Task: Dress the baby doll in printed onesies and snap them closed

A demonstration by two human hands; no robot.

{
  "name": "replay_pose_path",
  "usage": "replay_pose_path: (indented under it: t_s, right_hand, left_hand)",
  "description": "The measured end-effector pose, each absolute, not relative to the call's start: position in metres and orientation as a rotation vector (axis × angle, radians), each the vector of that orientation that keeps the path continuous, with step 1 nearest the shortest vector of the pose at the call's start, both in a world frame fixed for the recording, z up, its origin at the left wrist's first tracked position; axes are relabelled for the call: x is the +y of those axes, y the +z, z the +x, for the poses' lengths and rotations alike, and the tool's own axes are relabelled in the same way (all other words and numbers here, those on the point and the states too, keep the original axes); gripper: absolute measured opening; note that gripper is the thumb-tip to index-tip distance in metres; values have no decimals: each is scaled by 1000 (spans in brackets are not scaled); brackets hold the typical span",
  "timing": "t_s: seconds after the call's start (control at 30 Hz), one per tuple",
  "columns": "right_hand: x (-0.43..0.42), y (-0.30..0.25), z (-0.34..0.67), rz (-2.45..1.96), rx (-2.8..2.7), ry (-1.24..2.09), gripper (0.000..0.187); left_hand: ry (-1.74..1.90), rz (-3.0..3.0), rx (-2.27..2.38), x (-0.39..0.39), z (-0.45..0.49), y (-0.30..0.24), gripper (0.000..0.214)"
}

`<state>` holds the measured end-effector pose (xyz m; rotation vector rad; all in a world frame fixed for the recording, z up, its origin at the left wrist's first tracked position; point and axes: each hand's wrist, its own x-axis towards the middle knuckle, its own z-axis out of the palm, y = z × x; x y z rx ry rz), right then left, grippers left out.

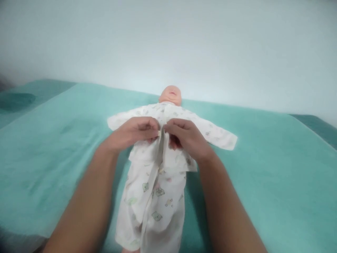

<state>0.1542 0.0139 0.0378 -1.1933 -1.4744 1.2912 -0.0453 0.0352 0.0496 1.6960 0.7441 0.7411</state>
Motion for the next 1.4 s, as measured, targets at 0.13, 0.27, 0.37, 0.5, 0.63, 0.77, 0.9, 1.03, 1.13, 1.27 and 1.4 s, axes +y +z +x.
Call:
replay_pose_path:
  t_s: [0.13,0.27,0.37,0.5,0.63,0.77,0.9,1.03,1.13,1.27,1.4]
  right_hand:
    - [10,40,148,-1195,-1544,1252,34]
    - [9,42,148,-1182,-1564,1249,37]
    - [9,41,150,-1154,-1563,1270,38]
    - [11,39,151,-1139,-1561,1282,37]
    - [11,38,152,-1127,-1570,1289,36]
    - [10,40,153,-1129,-1604,1304,37]
    - [10,39,156,-1146,-1631,1335,42]
    - [12,37,161,-1092,-1627,1410,29]
    - [13,37,162,-1073,-1661,1430,19]
    - [12,40,158,-1143,-1666,1380,23]
    - [10,41,153,-1242,-1693,1289,26]
  left_hand:
    - [745,1688,736,35,-45,51,21]
    - [733,1678,766,34,-44,51,21]
    - [725,1663,803,34,-43,51,21]
    - [709,1682,818,34,-43,50,24]
    - [681,1715,811,36,-44,50,27]
    - [675,1715,807,35,-45,51,27]
    - [685,1712,810,35,-45,50,24]
    - [675,1727,837,36,-44,50,23]
    - [663,1747,870,36,-44,51,26]
    - [640,1773,923,34,-43,54,27]
    - [619,1803,955,32,-42,57,31]
